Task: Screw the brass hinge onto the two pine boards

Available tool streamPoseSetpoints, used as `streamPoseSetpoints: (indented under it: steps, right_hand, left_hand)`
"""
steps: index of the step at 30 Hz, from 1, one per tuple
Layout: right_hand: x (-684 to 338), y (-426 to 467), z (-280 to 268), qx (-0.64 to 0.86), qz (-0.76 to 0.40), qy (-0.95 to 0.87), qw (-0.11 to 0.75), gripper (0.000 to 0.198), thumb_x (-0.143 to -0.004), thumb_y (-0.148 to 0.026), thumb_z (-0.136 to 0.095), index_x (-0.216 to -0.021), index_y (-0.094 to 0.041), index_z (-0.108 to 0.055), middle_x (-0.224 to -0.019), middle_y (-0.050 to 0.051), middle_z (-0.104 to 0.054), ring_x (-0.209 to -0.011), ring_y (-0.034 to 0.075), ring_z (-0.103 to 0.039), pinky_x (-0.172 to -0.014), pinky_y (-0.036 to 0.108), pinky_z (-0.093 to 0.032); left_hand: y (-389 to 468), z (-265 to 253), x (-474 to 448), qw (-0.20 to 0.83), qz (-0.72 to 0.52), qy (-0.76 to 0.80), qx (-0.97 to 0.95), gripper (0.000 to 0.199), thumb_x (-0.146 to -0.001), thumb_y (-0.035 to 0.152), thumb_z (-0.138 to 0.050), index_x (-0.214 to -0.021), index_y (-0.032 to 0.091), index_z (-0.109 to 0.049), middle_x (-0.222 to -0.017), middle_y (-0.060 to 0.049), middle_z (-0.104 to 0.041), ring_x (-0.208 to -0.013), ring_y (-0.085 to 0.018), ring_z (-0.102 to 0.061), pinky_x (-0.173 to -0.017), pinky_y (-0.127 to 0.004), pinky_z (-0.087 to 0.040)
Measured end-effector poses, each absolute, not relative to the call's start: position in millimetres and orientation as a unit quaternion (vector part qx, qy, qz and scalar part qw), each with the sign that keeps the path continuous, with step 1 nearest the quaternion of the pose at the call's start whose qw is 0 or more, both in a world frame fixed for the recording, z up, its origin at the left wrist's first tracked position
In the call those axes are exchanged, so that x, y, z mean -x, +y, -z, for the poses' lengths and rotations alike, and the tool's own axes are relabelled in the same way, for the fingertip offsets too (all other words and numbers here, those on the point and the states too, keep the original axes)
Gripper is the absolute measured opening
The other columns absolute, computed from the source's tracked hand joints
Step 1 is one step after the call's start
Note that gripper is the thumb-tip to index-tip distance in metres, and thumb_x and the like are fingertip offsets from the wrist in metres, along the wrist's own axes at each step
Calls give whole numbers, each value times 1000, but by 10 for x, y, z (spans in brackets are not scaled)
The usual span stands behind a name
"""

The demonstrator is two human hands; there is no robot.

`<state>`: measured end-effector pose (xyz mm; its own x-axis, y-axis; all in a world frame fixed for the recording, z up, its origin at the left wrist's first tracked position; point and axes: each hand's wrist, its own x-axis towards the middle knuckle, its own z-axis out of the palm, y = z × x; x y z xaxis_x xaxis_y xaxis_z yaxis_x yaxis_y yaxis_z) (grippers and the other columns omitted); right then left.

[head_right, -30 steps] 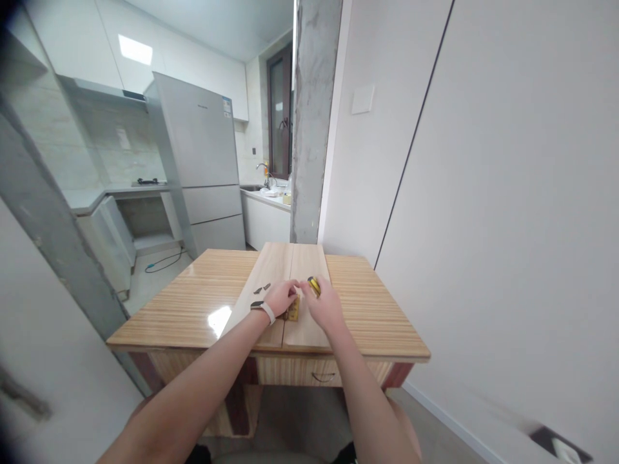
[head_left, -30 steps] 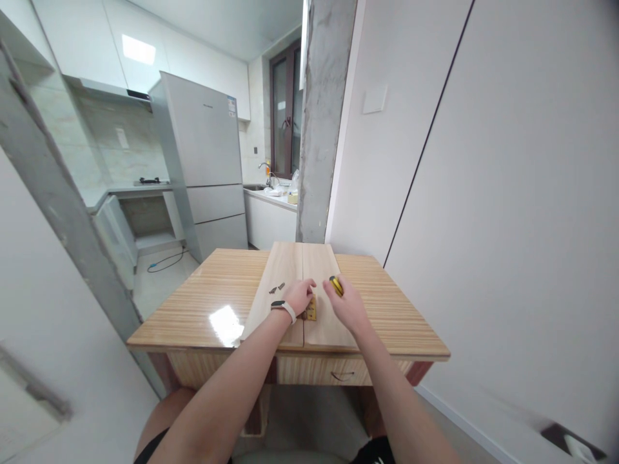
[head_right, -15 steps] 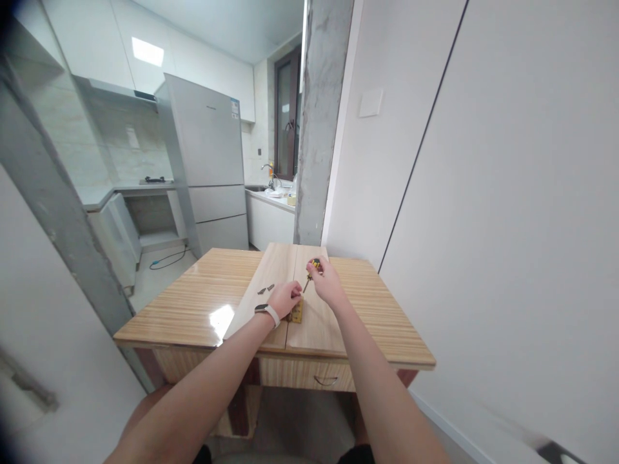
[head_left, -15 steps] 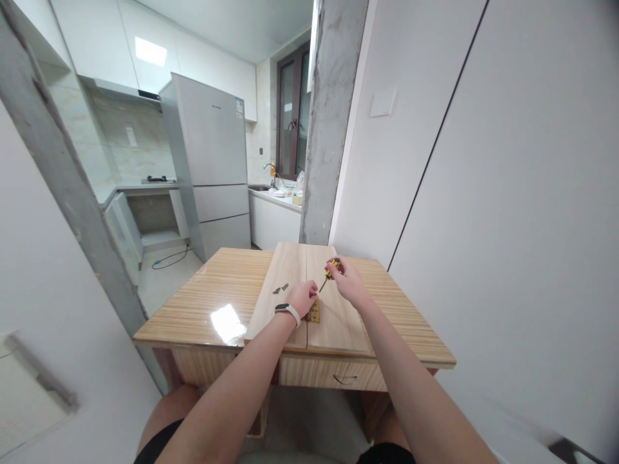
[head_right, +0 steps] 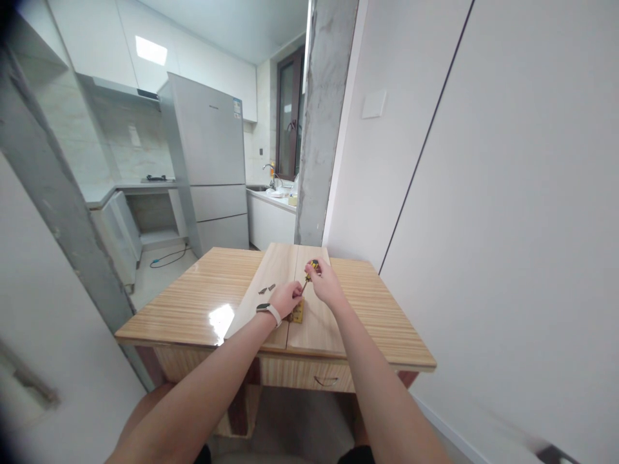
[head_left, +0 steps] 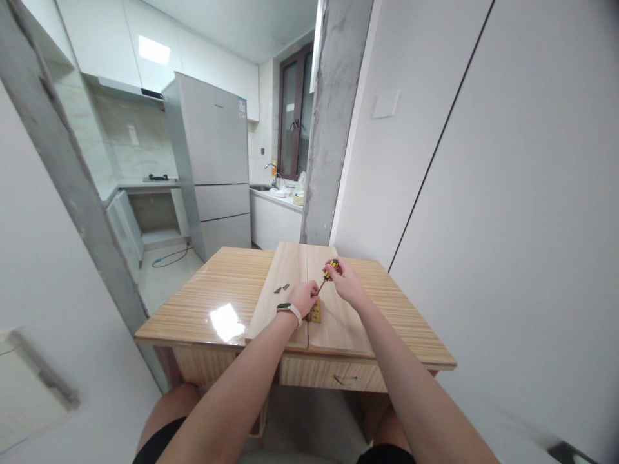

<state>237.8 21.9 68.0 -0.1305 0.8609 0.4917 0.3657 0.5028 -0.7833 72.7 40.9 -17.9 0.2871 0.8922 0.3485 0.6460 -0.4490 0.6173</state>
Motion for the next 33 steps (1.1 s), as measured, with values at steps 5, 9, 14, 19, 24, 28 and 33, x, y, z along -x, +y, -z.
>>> streamPoseSetpoints:
  steps: [5,9,14,19,24,28,33]
  right_hand:
    - [-2376,255,-707,433,-259,-719,477,28,-94,-47,-52,-105,-21,-59,-93,5,-70,-84,19,-66,-72,32,-55]
    - [-2363,256,-849,449,-206,-755,432,22,-93,-35,-56,-113,-25,-57,-93,2,-71,-84,18,-66,-77,32,-53]
    - [-2328,248,-1083,458,-118,-811,345,14,-90,-20,-57,-103,-24,-62,-91,1,-70,-81,16,-63,-78,29,-48]
    - [-2273,253,-1191,468,-78,-822,314,17,-90,-19,-60,-105,-23,-65,-89,1,-71,-80,16,-63,-76,27,-44]
    - [-2247,265,-1180,512,-25,-797,319,15,-89,-31,-68,-100,-22,-65,-81,1,-69,-74,16,-61,-69,26,-40]
    - [-2230,265,-1157,542,8,-781,309,25,-89,-46,-69,-97,-22,-65,-84,3,-70,-76,18,-61,-67,26,-40]
    - [-2236,224,-1215,520,25,-803,291,26,-90,-31,-70,-113,-23,-63,-106,6,-71,-95,19,-64,-81,28,-43]
  left_hand:
    - [406,174,-721,172,-337,487,-787,14,-80,14,-71,-90,22,-66,-90,-2,-75,-84,-15,-68,-81,-29,-52]
    - [408,177,-725,173,-336,487,-787,12,-80,15,-71,-89,22,-66,-90,-3,-75,-84,-15,-68,-81,-28,-52]
    - [397,151,-705,183,-337,471,-794,10,-81,16,-70,-89,21,-67,-89,-2,-75,-84,-15,-69,-79,-27,-51]
    - [371,105,-674,194,-343,467,-791,5,-85,20,-66,-88,22,-69,-89,-2,-76,-84,-15,-69,-81,-26,-51]
    - [337,66,-689,202,-350,475,-782,6,-86,20,-65,-89,23,-70,-88,-1,-76,-84,-16,-70,-80,-26,-50]
    - [328,55,-704,189,-351,479,-782,5,-86,22,-65,-84,23,-70,-84,-1,-75,-80,-16,-68,-76,-26,-49]
    - [355,63,-703,172,-338,483,-789,9,-87,23,-63,-82,22,-70,-81,-2,-74,-77,-16,-66,-74,-26,-48]
